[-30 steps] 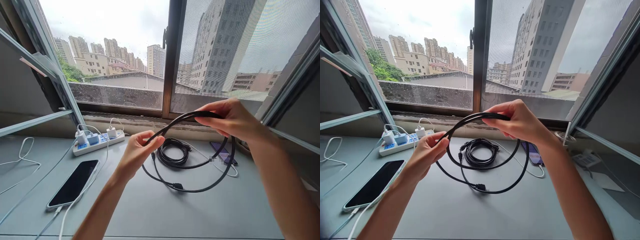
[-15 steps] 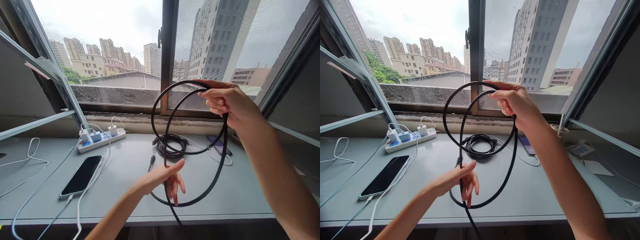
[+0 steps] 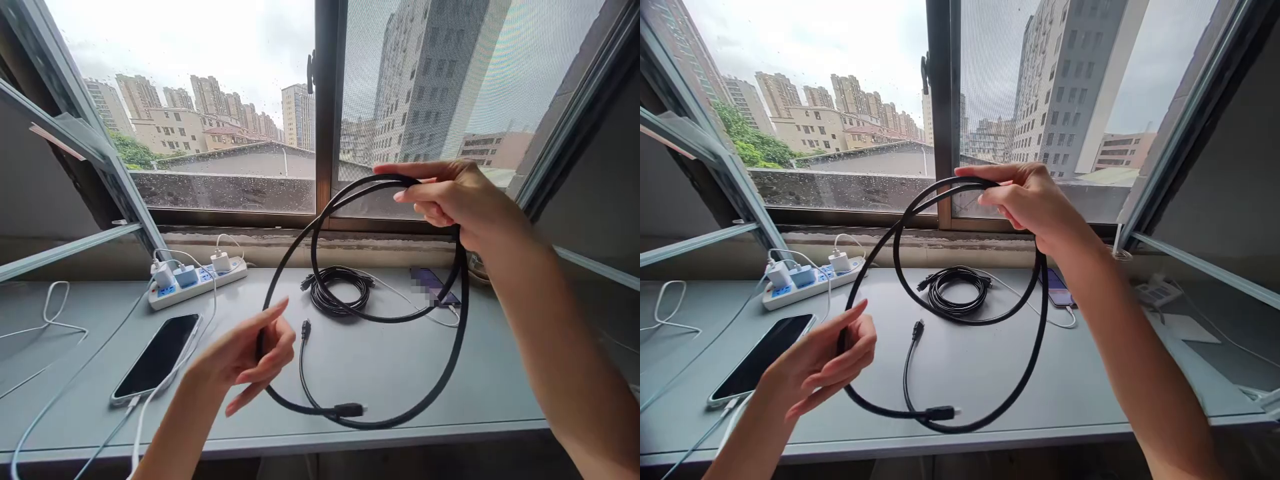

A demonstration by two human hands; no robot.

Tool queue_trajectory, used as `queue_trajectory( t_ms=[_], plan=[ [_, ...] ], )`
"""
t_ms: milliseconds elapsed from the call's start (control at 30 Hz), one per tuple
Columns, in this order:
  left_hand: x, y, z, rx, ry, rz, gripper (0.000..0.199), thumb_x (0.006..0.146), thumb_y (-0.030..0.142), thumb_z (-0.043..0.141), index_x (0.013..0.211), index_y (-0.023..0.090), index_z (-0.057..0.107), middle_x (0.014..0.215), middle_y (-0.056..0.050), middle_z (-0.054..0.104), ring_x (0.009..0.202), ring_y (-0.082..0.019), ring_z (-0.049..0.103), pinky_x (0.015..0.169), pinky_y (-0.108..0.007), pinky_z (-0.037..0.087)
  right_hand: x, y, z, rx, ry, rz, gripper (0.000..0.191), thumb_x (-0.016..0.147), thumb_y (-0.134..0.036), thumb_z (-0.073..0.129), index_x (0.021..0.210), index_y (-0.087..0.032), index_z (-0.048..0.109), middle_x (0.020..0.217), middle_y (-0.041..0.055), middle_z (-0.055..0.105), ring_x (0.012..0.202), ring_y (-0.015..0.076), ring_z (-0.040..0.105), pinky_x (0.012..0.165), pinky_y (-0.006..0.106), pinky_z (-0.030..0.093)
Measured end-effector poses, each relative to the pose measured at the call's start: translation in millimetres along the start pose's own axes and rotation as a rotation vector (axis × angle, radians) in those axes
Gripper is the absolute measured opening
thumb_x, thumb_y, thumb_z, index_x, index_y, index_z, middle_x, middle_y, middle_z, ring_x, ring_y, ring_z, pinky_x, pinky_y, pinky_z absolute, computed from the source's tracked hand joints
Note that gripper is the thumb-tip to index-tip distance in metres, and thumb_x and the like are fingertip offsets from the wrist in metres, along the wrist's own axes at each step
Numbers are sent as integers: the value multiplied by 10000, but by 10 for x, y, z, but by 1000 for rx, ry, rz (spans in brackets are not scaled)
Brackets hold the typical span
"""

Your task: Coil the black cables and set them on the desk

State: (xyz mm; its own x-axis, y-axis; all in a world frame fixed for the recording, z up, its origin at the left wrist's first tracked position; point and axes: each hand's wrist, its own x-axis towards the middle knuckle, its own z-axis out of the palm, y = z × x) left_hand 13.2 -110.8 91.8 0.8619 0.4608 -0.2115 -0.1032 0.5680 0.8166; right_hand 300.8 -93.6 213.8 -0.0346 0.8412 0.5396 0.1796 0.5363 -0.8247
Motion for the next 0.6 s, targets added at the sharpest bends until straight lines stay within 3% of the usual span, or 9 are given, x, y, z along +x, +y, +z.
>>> queue_trajectory(
  t_ms=[100,233,300,367,433,467,533,600],
  plan=[
    [-107,53,-41,9,58,-8,529,856,528,504,536,134,651,300,5,359,242,-120,457,256,-132,309,10,27,0,-32,56,-42,385,709,2,587,983,-202,764,420,-63,230,381,8,198,323,125,116],
    [78,-76,12,139,-111,-168,649,795,670,492,703,79,746,361,-47,463,310,-112,485,346,-162,429,-16,42,109,-4,133,-100,400,703,-10,576,990,-218,761,407,-60,300,367,15,212,307,134,127],
    [249,-163,62,247,-202,-226,777,769,755,427,944,71,751,542,-115,613,466,-129,595,395,-141,449,-39,35,201,4,175,-137,420,707,-13,559,992,-248,759,415,-57,324,365,20,236,303,130,137],
    [401,-211,103,296,-347,-328,844,695,818,471,1266,210,595,870,-106,700,648,-156,676,447,-156,498,-50,10,283,-19,205,-189,429,721,-14,538,991,-265,758,425,-54,342,366,23,253,302,127,153],
    [486,-208,121,281,-525,-430,913,594,834,582,1369,378,427,1158,-49,643,683,-175,699,454,-204,536,-38,-31,327,-74,211,-252,440,736,-6,523,1009,-262,754,443,-51,378,366,20,244,303,136,154],
    [493,-192,118,251,-568,-435,920,583,831,596,1372,393,414,1225,-48,610,641,-180,698,419,-214,529,-22,-53,330,-114,210,-281,449,742,0,516,1028,-256,750,456,-49,406,367,20,241,304,146,154],
    [436,-142,79,155,-500,-322,835,697,817,468,1328,273,523,1188,-112,632,509,-171,666,288,-177,428,22,-84,297,-217,217,-317,466,749,7,507,1069,-240,737,501,-41,477,369,19,244,312,168,163],
    [305,-82,-21,6,-334,-105,732,865,676,280,1125,121,679,965,-150,705,334,-107,557,198,-116,257,72,-79,224,-331,245,-319,464,745,4,508,1092,-209,730,549,-24,535,378,23,269,326,187,190]
  ],
)
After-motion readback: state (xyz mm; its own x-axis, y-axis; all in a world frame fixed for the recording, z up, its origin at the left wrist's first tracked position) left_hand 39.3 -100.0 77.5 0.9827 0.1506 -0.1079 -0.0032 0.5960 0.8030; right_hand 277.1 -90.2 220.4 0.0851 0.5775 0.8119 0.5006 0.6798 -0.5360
